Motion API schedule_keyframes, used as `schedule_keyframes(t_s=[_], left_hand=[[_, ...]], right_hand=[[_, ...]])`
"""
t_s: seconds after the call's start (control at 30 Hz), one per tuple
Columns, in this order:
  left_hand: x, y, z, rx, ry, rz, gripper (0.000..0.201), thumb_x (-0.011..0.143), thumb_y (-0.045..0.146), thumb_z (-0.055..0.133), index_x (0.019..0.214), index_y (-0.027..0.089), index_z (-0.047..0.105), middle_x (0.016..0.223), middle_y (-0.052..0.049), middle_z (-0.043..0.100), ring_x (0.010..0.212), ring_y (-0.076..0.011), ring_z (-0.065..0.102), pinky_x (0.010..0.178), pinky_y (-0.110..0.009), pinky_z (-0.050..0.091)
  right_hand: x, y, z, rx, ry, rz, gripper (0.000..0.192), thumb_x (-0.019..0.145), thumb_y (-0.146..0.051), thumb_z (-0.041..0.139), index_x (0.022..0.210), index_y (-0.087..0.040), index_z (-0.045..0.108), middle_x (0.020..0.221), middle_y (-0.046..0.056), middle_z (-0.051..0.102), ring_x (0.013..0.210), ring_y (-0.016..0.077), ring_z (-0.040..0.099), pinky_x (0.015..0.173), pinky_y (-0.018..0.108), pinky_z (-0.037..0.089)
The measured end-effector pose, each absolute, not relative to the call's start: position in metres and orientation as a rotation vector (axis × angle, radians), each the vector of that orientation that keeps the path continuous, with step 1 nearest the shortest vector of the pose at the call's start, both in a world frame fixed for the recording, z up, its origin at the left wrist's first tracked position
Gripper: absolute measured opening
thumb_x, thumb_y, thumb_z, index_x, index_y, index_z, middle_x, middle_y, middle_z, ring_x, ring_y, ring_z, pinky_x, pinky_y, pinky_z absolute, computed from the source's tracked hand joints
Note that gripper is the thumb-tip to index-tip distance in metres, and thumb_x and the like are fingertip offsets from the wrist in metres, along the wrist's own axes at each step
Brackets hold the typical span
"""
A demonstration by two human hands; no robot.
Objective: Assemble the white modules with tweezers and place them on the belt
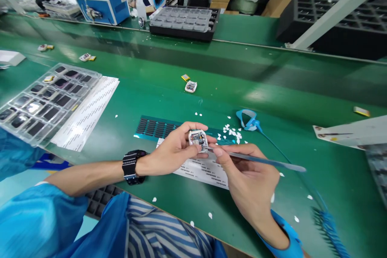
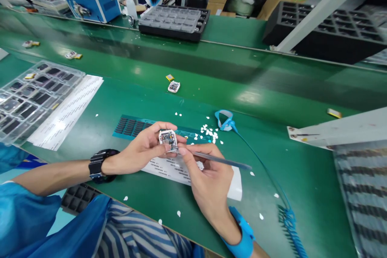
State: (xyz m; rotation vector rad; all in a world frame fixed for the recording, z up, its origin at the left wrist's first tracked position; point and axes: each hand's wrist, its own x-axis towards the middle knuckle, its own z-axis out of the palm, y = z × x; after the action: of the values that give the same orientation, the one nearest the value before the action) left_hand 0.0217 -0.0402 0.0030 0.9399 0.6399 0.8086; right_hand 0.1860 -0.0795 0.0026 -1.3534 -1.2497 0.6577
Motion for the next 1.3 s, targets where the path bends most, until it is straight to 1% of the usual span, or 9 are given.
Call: schedule_keyframes(t_s=[0.13,0.27,0.47,0.67,0.83,0.93,1.03,1.17,1.3], left_hand=[[0.020,-0.036,0.000,1.037,0.731,0.915,0.034,0.087,0.009,0.061,0.116,0.018,0.048,0.110,-0.009,0.071,0.106,-0.0173,0.071,0.083,-0.028,0.060],[0.014,-0.021,0.002,1.113,0.822,1.135,0.032,0.085,0.008,0.062,0.113,0.018,0.048,0.108,-0.007,0.070,0.104,-0.0160,0.071,0.083,-0.026,0.059],[0.004,0.001,-0.010,1.051,0.858,1.174,0.033,0.085,0.010,0.061,0.111,0.021,0.044,0.108,-0.005,0.069,0.105,-0.0170,0.070,0.090,-0.034,0.057],[0.006,0.003,-0.029,0.911,0.874,1.043,0.036,0.082,0.002,0.061,0.109,0.022,0.047,0.104,-0.002,0.068,0.102,-0.0163,0.069,0.099,-0.044,0.051],[0.007,0.004,-0.027,0.842,0.858,0.999,0.036,0.082,0.000,0.060,0.108,0.021,0.047,0.099,-0.001,0.068,0.096,-0.0121,0.069,0.093,-0.035,0.052],[0.008,0.003,-0.025,0.842,0.869,1.002,0.034,0.083,0.000,0.058,0.108,0.021,0.047,0.099,-0.001,0.066,0.095,-0.0106,0.068,0.089,-0.029,0.053],[0.010,0.001,-0.025,0.898,0.893,1.020,0.035,0.083,0.000,0.058,0.109,0.020,0.046,0.100,-0.002,0.066,0.096,-0.0112,0.067,0.087,-0.029,0.052],[0.011,0.000,-0.026,0.999,0.912,1.026,0.036,0.082,0.003,0.059,0.111,0.020,0.046,0.102,-0.003,0.065,0.098,-0.0134,0.066,0.089,-0.031,0.051],[0.011,0.000,-0.028,1.050,0.947,1.021,0.037,0.081,0.005,0.060,0.112,0.020,0.046,0.101,-0.003,0.065,0.098,-0.0140,0.065,0.089,-0.031,0.050]], right_hand=[[0.195,-0.072,0.004,-1.326,-1.105,0.718,0.024,0.079,-0.042,0.082,0.078,-0.024,0.067,0.077,0.004,0.077,0.063,0.0208,0.075,0.049,0.029,0.059],[0.207,-0.061,-0.001,-1.363,-1.111,0.832,0.032,0.074,-0.050,0.084,0.080,-0.024,0.066,0.080,0.005,0.077,0.070,0.0240,0.077,0.052,0.031,0.061],[0.206,-0.042,-0.015,-1.370,-1.300,1.084,0.042,0.072,-0.060,0.081,0.079,-0.021,0.066,0.084,0.009,0.078,0.075,0.0243,0.077,0.060,0.032,0.060],[0.193,-0.025,-0.023,-1.330,-1.489,1.245,0.039,0.072,-0.057,0.080,0.078,-0.021,0.067,0.078,0.007,0.077,0.075,0.0244,0.075,0.068,0.035,0.060],[0.191,-0.026,-0.023,-1.281,-1.478,1.244,0.029,0.075,-0.047,0.079,0.080,-0.021,0.067,0.081,0.007,0.078,0.074,0.0224,0.076,0.069,0.035,0.061],[0.189,-0.027,-0.023,-1.270,-1.516,1.209,0.021,0.077,-0.039,0.077,0.081,-0.019,0.070,0.084,0.007,0.079,0.072,0.0214,0.075,0.064,0.032,0.060],[0.187,-0.028,-0.025,-1.271,-1.585,1.149,0.016,0.078,-0.035,0.075,0.080,-0.019,0.072,0.083,0.007,0.079,0.066,0.0196,0.074,0.059,0.030,0.059],[0.184,-0.028,-0.028,-1.291,-1.602,1.114,0.017,0.079,-0.037,0.074,0.078,-0.020,0.072,0.081,0.006,0.079,0.063,0.0191,0.073,0.057,0.030,0.057],[0.184,-0.025,-0.027,-1.301,-1.560,1.188,0.026,0.079,-0.046,0.075,0.076,-0.020,0.069,0.079,0.006,0.079,0.070,0.0222,0.076,0.064,0.034,0.059]])
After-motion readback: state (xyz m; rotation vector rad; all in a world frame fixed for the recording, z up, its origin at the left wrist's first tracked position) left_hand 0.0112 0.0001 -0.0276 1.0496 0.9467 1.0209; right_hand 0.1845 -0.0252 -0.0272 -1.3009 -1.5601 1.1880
